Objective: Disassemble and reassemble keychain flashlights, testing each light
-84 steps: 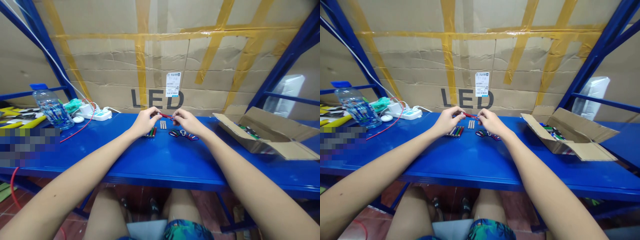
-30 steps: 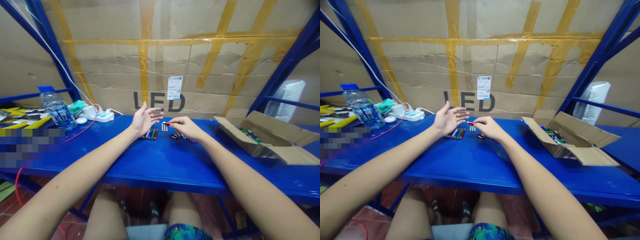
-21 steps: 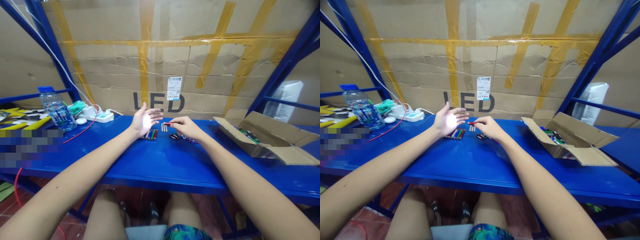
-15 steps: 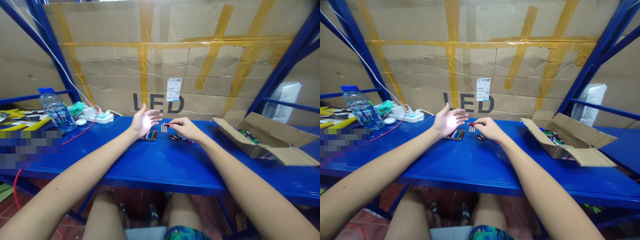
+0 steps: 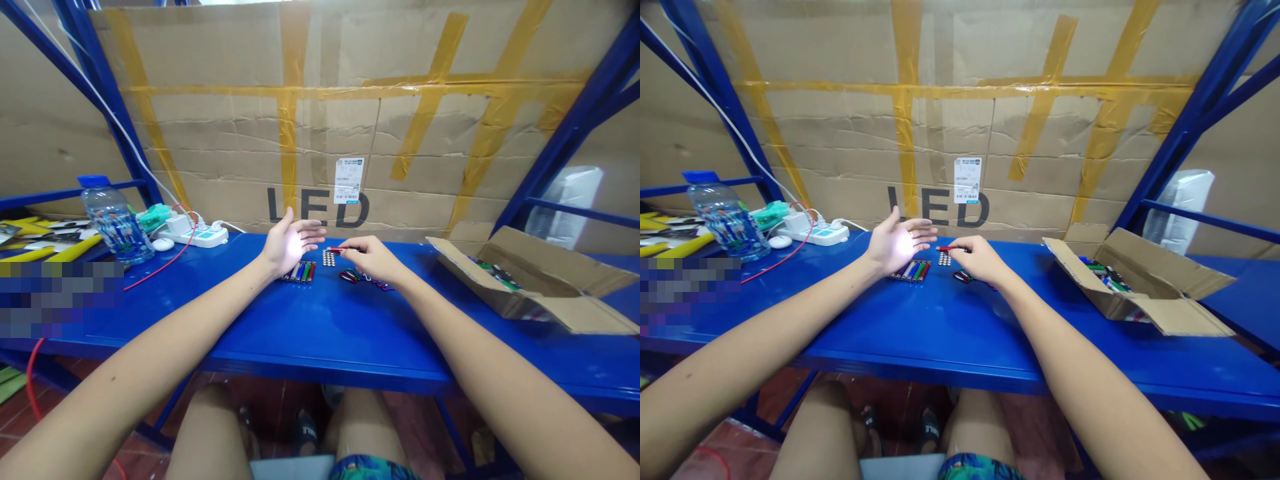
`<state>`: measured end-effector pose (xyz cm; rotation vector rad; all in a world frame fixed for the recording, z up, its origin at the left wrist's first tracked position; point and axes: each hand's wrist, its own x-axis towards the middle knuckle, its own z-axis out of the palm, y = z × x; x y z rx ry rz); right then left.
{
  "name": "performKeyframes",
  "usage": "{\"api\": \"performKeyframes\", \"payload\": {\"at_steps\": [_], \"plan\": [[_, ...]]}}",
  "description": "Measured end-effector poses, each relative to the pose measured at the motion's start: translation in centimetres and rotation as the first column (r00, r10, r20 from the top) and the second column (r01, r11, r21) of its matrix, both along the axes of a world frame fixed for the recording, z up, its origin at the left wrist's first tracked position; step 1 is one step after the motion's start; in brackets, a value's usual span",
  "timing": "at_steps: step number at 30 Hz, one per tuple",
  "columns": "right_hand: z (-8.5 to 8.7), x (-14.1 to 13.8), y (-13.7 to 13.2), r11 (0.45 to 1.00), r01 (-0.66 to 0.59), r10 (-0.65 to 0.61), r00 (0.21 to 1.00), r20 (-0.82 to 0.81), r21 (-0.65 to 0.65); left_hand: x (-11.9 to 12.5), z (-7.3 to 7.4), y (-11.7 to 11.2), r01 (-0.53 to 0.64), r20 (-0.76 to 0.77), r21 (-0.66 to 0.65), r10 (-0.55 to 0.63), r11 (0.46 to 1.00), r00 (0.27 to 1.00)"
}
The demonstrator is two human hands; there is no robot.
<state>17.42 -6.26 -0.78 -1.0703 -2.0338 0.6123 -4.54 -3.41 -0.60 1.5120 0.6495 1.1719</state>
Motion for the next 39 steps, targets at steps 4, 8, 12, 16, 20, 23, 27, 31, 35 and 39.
{"api": "performKeyframes", "payload": {"at_steps": [4, 8, 12, 16, 20, 23, 27, 31, 35, 39], "plan": [[0.5, 0.0, -0.3, 0.998, 0.048, -0.046, 0.998, -0.046, 0.045, 0.0, -0.1, 0.1, 0.005, 0.001, 0.030, -0.005, 1.000, 1.000], [0.9, -0.1, -0.6, 0.994, 0.093, -0.089, 0.993, -0.075, 0.062, 0.0, -0.2, 0.2, 0.037, 0.074, -0.046, -0.034, 0.998, 0.997], [0.9, 0.0, -0.6, 0.987, 0.125, -0.117, 0.990, -0.078, 0.103, 0.1, -0.2, 0.2, 0.061, 0.151, -0.108, -0.044, 0.992, 0.988], [1.0, -0.1, -0.7, 0.986, 0.131, -0.121, 0.988, -0.097, 0.101, 0.1, -0.1, 0.2, 0.070, 0.172, -0.128, -0.047, 0.989, 0.984], [1.1, -0.1, -0.9, 0.986, 0.134, -0.125, 0.988, -0.091, 0.098, 0.1, -0.2, 0.2, 0.074, 0.176, -0.136, -0.049, 0.988, 0.983], [1.2, -0.2, -0.9, 0.987, 0.127, -0.120, 0.990, -0.080, 0.098, 0.0, -0.2, 0.2, 0.076, 0.178, -0.131, -0.052, 0.989, 0.983], [1.1, -0.3, -0.9, 0.990, 0.115, -0.111, 0.992, -0.061, 0.084, 0.0, -0.2, 0.2, 0.069, 0.170, -0.122, -0.048, 0.990, 0.984], [1.0, -0.3, -0.9, 0.989, 0.115, -0.112, 0.993, -0.040, 0.093, 0.0, -0.1, 0.2, 0.057, 0.145, -0.113, -0.040, 0.992, 0.989], [1.0, -0.2, -1.0, 0.990, 0.109, -0.104, 0.993, -0.056, 0.094, 0.0, -0.1, 0.2, 0.060, 0.137, -0.112, -0.045, 0.992, 0.990], [1.0, -0.3, -1.0, 0.989, 0.118, -0.113, 0.992, -0.059, 0.093, -0.1, 0.0, 0.1, 0.055, 0.135, -0.110, -0.040, 0.992, 0.990]]}}
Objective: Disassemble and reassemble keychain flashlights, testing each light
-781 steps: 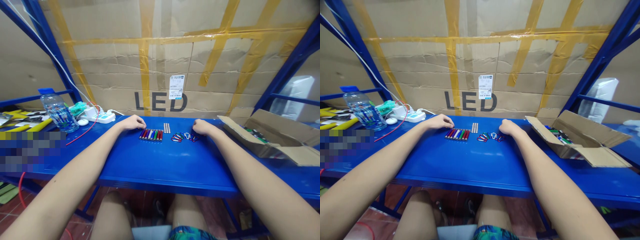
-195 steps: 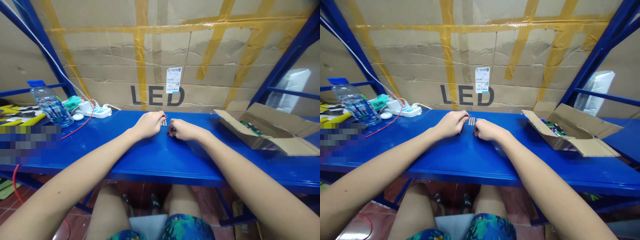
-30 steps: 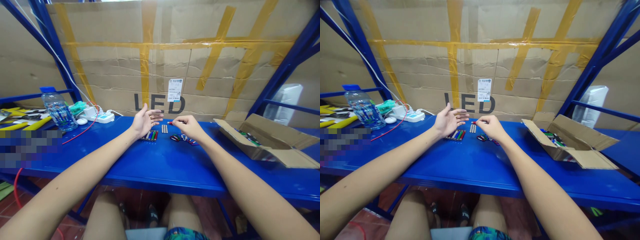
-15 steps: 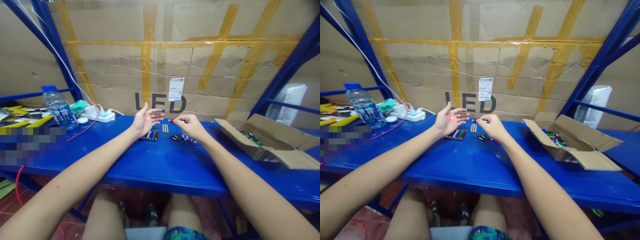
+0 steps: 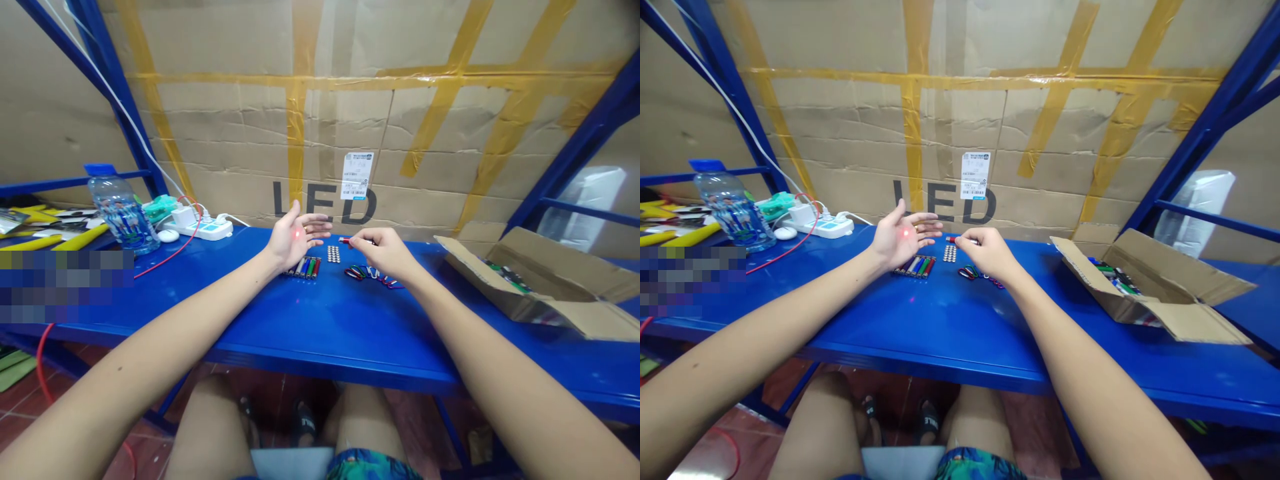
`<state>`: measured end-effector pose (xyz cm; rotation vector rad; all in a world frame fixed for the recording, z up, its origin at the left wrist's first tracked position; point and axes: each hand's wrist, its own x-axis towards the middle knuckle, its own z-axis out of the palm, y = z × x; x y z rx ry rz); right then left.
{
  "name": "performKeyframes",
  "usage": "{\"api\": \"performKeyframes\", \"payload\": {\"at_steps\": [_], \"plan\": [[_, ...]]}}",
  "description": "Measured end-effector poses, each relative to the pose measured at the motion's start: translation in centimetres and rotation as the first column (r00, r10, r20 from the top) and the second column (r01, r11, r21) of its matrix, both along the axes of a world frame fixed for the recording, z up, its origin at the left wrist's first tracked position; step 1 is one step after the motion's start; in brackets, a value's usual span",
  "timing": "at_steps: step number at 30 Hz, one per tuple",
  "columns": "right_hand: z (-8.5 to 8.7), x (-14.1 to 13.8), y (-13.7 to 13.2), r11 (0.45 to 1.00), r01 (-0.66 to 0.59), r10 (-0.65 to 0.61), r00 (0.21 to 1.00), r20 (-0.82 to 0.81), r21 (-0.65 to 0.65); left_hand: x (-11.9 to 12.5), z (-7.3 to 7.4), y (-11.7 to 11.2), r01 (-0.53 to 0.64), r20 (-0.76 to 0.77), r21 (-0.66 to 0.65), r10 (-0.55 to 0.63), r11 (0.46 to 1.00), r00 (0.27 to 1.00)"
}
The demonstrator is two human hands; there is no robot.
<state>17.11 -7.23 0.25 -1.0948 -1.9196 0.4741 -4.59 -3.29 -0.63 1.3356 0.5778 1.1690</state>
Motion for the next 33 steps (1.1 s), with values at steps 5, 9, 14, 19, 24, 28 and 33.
{"api": "performKeyframes", "payload": {"at_steps": [5, 9, 14, 19, 24, 28, 33], "plan": [[-0.1, 0.0, 0.2, 1.000, 0.005, -0.005, 1.000, 0.009, 0.001, 0.0, 0.2, -0.1, -0.013, -0.005, -0.002, 0.013, 1.000, 1.000], [-0.1, -0.1, 0.1, 1.000, -0.004, 0.003, 1.000, 0.026, 0.006, -0.1, 0.2, -0.1, -0.004, 0.012, 0.001, 0.004, 1.000, 1.000], [-0.4, 0.1, 0.3, 1.000, -0.012, 0.012, 1.000, 0.016, -0.010, 0.0, 0.1, 0.0, -0.020, -0.015, 0.016, 0.020, 1.000, 1.000], [-1.7, 1.9, 4.5, 0.989, 0.135, -0.127, 0.984, 0.124, -0.057, -0.6, 0.1, 1.1, -0.131, -0.101, 0.052, 0.136, 0.990, 0.986], [-3.4, 3.1, 10.6, 0.954, 0.289, -0.231, 0.877, 0.422, -0.078, -2.9, -0.1, 3.2, -0.279, -0.147, 0.066, 0.286, 0.958, 0.947], [-4.4, 1.7, 13.1, 0.940, 0.325, -0.241, 0.847, 0.473, -0.103, -4.6, -0.8, 4.9, -0.378, -0.179, 0.090, 0.389, 0.921, 0.904], [-4.5, 0.3, 14.2, 0.958, 0.219, -0.126, 0.903, 0.411, -0.187, -6.0, -2.5, 6.7, -0.392, -0.460, 0.377, 0.537, 0.839, 0.707]]}}
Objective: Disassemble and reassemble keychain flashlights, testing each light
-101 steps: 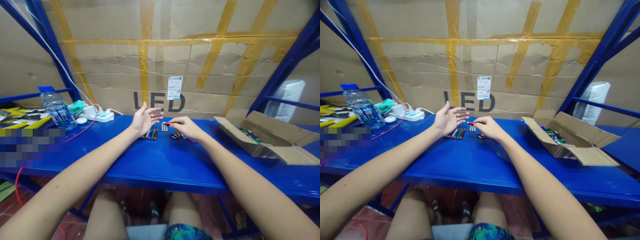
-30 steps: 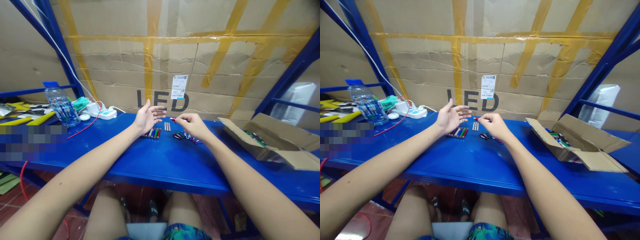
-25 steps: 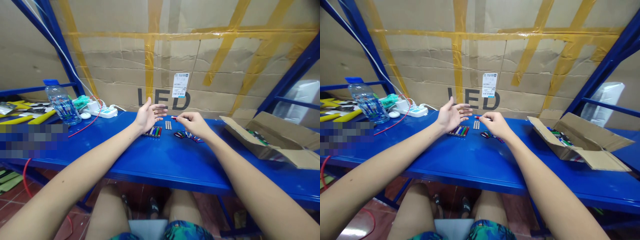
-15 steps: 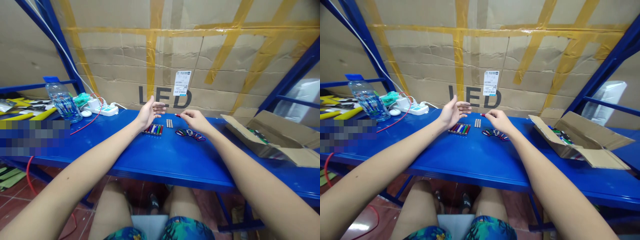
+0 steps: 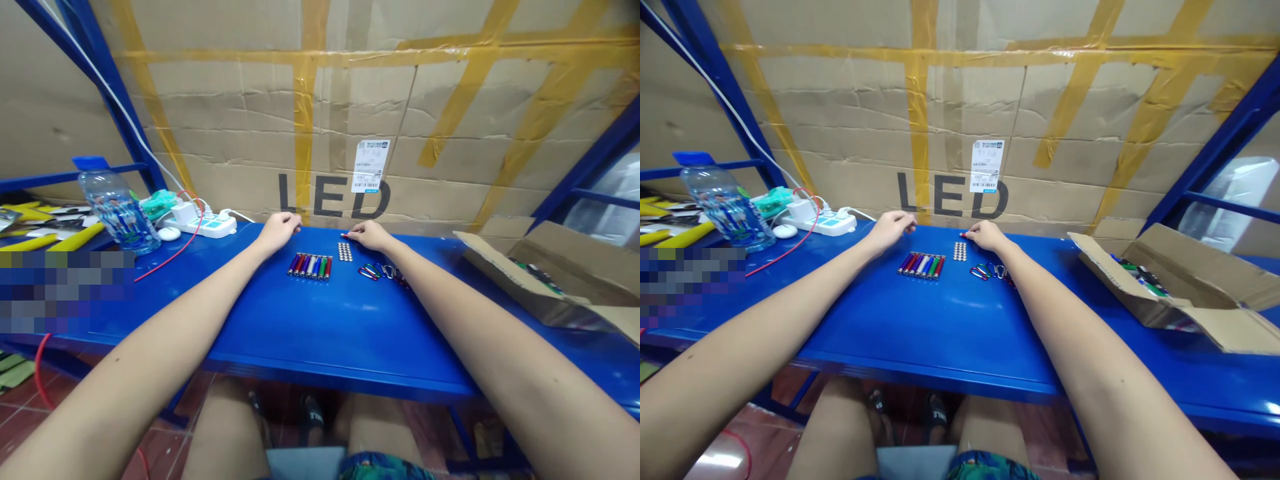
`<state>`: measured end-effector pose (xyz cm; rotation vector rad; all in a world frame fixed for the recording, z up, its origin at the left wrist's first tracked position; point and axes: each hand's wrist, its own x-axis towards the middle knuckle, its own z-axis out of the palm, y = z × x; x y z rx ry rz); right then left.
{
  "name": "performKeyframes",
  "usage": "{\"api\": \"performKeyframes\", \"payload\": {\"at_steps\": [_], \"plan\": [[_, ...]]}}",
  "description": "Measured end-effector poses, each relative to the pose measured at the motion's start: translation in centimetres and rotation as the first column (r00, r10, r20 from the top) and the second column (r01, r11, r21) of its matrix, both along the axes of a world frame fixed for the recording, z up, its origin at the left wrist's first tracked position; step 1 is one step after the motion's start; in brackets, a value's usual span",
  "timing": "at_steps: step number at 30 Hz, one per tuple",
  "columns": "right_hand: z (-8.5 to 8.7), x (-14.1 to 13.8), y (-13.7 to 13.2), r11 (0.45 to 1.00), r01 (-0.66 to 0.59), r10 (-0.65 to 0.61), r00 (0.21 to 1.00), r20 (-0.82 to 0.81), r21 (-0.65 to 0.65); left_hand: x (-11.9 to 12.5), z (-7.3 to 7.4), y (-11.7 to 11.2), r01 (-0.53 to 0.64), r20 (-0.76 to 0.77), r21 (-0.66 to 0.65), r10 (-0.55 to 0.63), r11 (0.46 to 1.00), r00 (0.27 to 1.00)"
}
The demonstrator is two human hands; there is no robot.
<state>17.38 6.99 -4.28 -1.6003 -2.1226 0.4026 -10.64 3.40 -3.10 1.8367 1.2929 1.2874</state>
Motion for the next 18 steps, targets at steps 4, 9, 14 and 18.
{"api": "performKeyframes", "payload": {"at_steps": [4, 9, 14, 18], "plan": [[0.3, 0.8, 0.1, 1.000, -0.017, 0.015, 0.998, -0.064, -0.023, -1.0, -1.1, 0.7, 0.014, -0.319, 0.022, -0.006, 1.000, 0.948], [0.2, 1.3, -0.4, 0.999, -0.032, 0.030, 0.994, -0.105, -0.019, -1.1, -1.5, 0.8, 0.029, -0.402, 0.020, -0.019, 0.999, 0.916], [0.0, 0.4, -0.5, 0.998, -0.066, 0.064, 0.990, -0.127, -0.009, -0.9, -1.5, 0.6, 0.047, -0.421, 0.003, -0.041, 0.999, 0.906], [0.1, 0.0, -0.6, 0.996, -0.088, 0.089, 0.990, -0.112, 0.007, -0.9, -1.4, 0.6, 0.057, -0.432, 0.006, -0.049, 0.998, 0.900]]}}
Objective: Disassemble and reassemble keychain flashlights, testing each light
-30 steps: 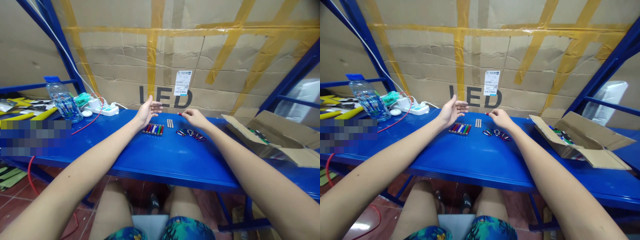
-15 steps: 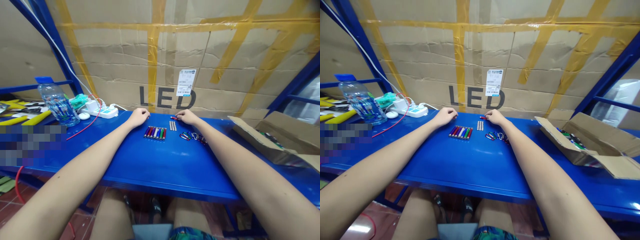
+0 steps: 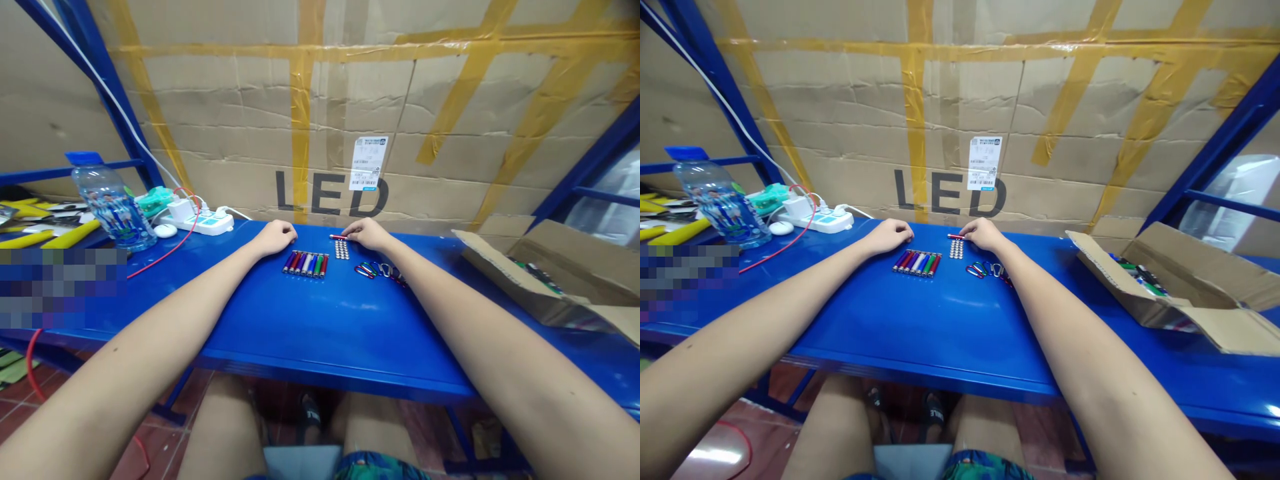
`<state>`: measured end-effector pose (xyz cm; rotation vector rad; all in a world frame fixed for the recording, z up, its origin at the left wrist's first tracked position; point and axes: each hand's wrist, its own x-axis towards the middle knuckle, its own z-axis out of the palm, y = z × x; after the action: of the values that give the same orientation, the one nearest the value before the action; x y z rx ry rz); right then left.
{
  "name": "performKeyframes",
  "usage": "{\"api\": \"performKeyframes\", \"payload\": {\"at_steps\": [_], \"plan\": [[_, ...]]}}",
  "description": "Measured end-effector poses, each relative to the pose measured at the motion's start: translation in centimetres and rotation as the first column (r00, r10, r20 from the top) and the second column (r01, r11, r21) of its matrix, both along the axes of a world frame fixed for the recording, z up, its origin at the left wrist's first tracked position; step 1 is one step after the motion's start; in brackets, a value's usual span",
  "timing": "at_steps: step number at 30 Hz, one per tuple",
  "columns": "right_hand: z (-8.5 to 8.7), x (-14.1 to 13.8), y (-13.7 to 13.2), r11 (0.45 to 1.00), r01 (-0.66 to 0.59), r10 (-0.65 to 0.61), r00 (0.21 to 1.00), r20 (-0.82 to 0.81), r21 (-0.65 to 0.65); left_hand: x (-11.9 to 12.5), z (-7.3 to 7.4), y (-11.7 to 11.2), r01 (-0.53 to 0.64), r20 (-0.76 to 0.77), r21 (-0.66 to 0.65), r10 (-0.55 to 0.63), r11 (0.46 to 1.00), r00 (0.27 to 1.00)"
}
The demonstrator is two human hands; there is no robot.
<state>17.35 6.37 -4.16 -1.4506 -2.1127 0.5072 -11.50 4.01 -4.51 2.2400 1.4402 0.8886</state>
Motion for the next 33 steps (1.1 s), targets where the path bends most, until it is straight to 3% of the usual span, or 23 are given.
{"api": "performKeyframes", "payload": {"at_steps": [20, 33], "plan": [[0.10, 0.18, 0.08, 1.000, -0.023, 0.023, 1.000, -0.013, -0.013, -0.09, 0.04, -0.01, 0.009, 0.054, -0.026, -0.008, 1.000, 0.999], [0.25, -0.11, -0.22, 1.000, -0.024, 0.024, 1.000, -0.011, 0.004, -0.02, 0.02, -0.10, 0.009, 0.008, -0.011, -0.008, 1.000, 1.000]]}}
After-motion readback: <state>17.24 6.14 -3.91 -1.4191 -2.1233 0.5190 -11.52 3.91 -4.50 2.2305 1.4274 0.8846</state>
